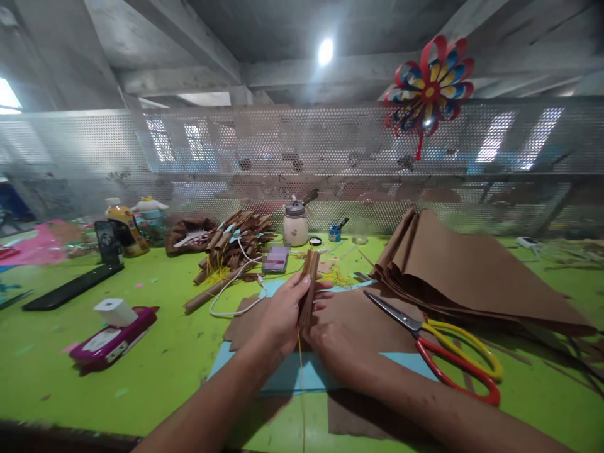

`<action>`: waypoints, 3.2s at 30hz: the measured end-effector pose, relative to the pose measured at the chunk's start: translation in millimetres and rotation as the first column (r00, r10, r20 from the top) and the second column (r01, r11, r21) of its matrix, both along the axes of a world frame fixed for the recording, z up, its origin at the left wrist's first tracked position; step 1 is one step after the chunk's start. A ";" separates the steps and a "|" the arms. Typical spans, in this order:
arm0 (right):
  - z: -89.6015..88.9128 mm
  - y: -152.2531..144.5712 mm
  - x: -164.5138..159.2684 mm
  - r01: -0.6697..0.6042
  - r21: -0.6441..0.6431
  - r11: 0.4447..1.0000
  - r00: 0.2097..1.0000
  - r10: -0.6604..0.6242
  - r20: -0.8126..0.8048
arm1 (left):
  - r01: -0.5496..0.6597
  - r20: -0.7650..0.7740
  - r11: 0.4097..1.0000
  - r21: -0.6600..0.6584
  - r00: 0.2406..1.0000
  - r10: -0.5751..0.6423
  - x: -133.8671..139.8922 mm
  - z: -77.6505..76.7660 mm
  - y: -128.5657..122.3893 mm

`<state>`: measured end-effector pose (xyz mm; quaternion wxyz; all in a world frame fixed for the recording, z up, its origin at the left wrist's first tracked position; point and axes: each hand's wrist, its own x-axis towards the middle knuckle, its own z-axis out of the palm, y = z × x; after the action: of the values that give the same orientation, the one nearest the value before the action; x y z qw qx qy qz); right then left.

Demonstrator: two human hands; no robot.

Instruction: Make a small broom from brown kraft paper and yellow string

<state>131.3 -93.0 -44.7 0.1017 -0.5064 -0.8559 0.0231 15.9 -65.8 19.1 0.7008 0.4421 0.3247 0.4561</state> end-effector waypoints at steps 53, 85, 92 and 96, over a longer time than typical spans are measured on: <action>32.8 55.8 66.2 0.186 -0.210 0.960 0.378 -0.267 -0.887 | 0.408 -0.119 0.912 -0.050 0.904 -0.411 17.0 -28.5 0.6; 10.6 46.3 195.0 0.586 0.216 0.781 0.796 -0.605 0.030 | 0.191 -0.233 0.981 0.034 0.956 -0.178 16.5 -31.0 19.5; 23.6 52.2 187.4 0.577 0.253 0.776 0.813 -0.577 -0.084 | 0.190 -0.254 0.982 0.004 0.950 -0.182 16.4 -23.9 17.5; 37.4 12.7 190.3 0.554 0.303 0.775 0.832 -0.527 -0.175 | 0.227 -0.231 0.973 -0.033 0.946 -0.228 15.8 -23.6 17.5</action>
<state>321.6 -80.3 -7.3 0.2244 -0.7039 -0.6601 -0.1355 31.7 -48.3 -4.5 0.7070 0.5250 0.3532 0.3159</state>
